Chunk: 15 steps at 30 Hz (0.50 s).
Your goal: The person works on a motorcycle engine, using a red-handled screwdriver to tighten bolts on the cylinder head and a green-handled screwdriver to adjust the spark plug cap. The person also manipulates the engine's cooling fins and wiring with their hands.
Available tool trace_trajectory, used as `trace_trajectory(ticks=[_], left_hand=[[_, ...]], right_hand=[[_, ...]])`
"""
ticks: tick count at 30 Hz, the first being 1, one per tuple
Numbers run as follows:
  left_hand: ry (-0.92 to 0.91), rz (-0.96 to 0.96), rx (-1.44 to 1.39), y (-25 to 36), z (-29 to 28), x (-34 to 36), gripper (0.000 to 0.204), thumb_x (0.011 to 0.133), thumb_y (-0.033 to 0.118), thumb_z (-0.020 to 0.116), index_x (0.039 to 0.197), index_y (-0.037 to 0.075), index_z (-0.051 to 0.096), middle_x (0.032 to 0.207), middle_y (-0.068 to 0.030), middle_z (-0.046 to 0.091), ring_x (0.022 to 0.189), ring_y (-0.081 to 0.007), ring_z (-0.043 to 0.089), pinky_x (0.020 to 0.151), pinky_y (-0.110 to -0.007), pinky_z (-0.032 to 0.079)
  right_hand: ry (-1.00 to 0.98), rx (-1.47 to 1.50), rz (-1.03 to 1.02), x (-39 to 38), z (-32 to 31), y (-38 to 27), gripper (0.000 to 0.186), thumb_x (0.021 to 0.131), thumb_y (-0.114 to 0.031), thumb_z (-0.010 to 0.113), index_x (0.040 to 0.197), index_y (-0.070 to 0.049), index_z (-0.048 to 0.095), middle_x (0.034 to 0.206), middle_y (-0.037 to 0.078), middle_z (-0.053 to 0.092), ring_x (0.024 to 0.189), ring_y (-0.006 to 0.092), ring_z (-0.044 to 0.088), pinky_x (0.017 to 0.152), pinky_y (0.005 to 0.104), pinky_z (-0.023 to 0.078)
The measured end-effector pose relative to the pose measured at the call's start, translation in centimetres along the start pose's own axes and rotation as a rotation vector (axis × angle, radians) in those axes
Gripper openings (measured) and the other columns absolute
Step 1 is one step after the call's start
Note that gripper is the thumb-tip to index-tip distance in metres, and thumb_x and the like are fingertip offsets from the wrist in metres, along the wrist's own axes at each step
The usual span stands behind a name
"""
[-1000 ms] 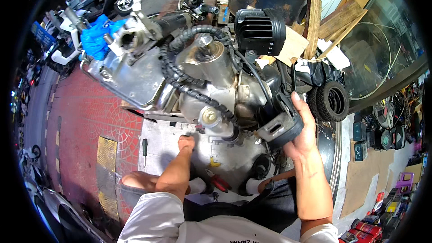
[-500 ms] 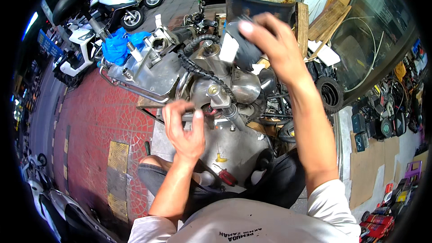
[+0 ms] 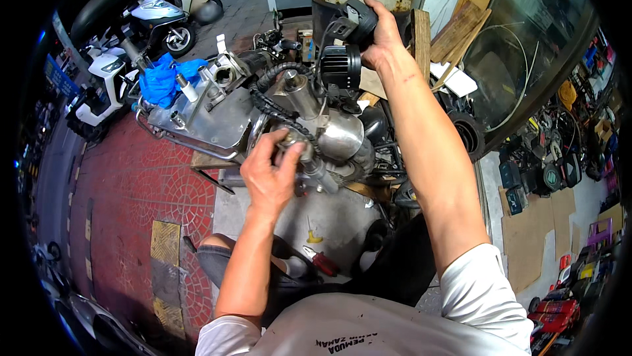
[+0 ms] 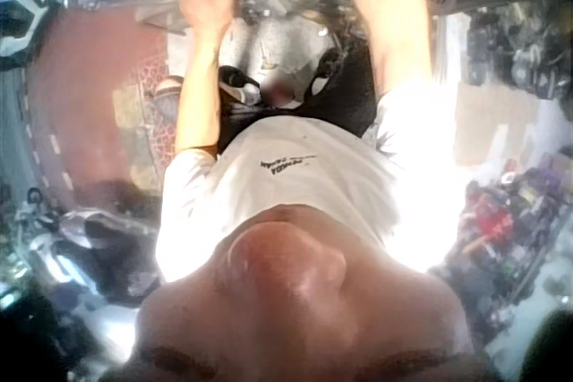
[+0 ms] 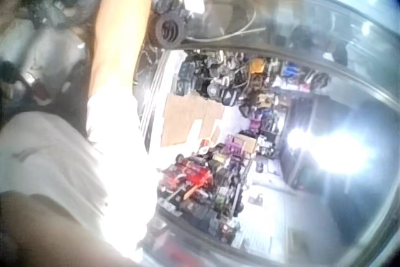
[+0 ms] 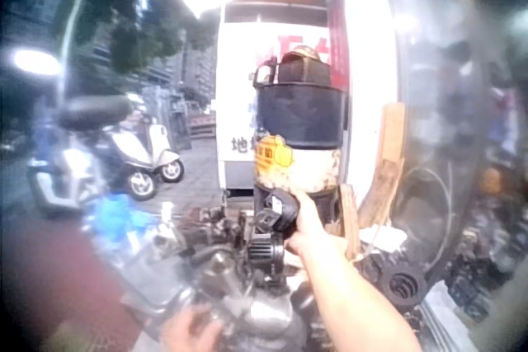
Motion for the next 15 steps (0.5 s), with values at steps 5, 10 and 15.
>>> trace_trajectory(ticks=[5, 10, 15], left_hand=[[-0.060, -0.181, -0.072, -2.6, -1.5, 0.9, 0.031, 0.098, 0.018, 0.074, 0.125, 0.001, 0.074, 0.089, -0.0090, 0.076, 0.078, -0.0127, 0.068, 0.074, -0.030, 0.054], [0.040, 0.032, 0.094, -1.4, -3.5, -1.7, 0.024, 0.098, 0.011, 0.072, 0.120, 0.002, 0.076, 0.099, -0.0142, 0.078, 0.084, -0.0203, 0.073, 0.080, -0.032, 0.057], [0.148, -0.272, -0.023, -6.2, -9.7, -4.1, 0.017, 0.101, 0.014, 0.072, 0.111, 0.001, 0.077, 0.092, -0.0023, 0.073, 0.084, -0.0108, 0.063, 0.077, -0.027, 0.051]], right_hand=[[-0.043, -0.145, -0.081, -3.2, -0.6, -0.1, 0.041, 0.090, -0.056, 0.071, 0.108, -0.019, 0.073, 0.096, 0.002, 0.074, 0.089, 0.0246, 0.067, 0.073, 0.0508, 0.049], [-0.010, 0.062, -0.126, -4.8, -0.9, 0.4, 0.036, 0.094, -0.042, 0.074, 0.110, -0.010, 0.073, 0.103, 0.009, 0.076, 0.102, 0.0291, 0.071, 0.100, 0.0581, 0.056], [0.101, 0.079, -0.054, -3.8, -2.2, 1.2, 0.049, 0.102, -0.055, 0.059, 0.120, -0.011, 0.070, 0.123, 0.013, 0.072, 0.117, 0.0346, 0.068, 0.105, 0.0637, 0.052]])
Point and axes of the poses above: each hand's wrist, its own x-axis towards the middle knuckle, its own z-axis out of the palm, y = z × x, the point moved 3 cm from there along x, towards the middle knuckle
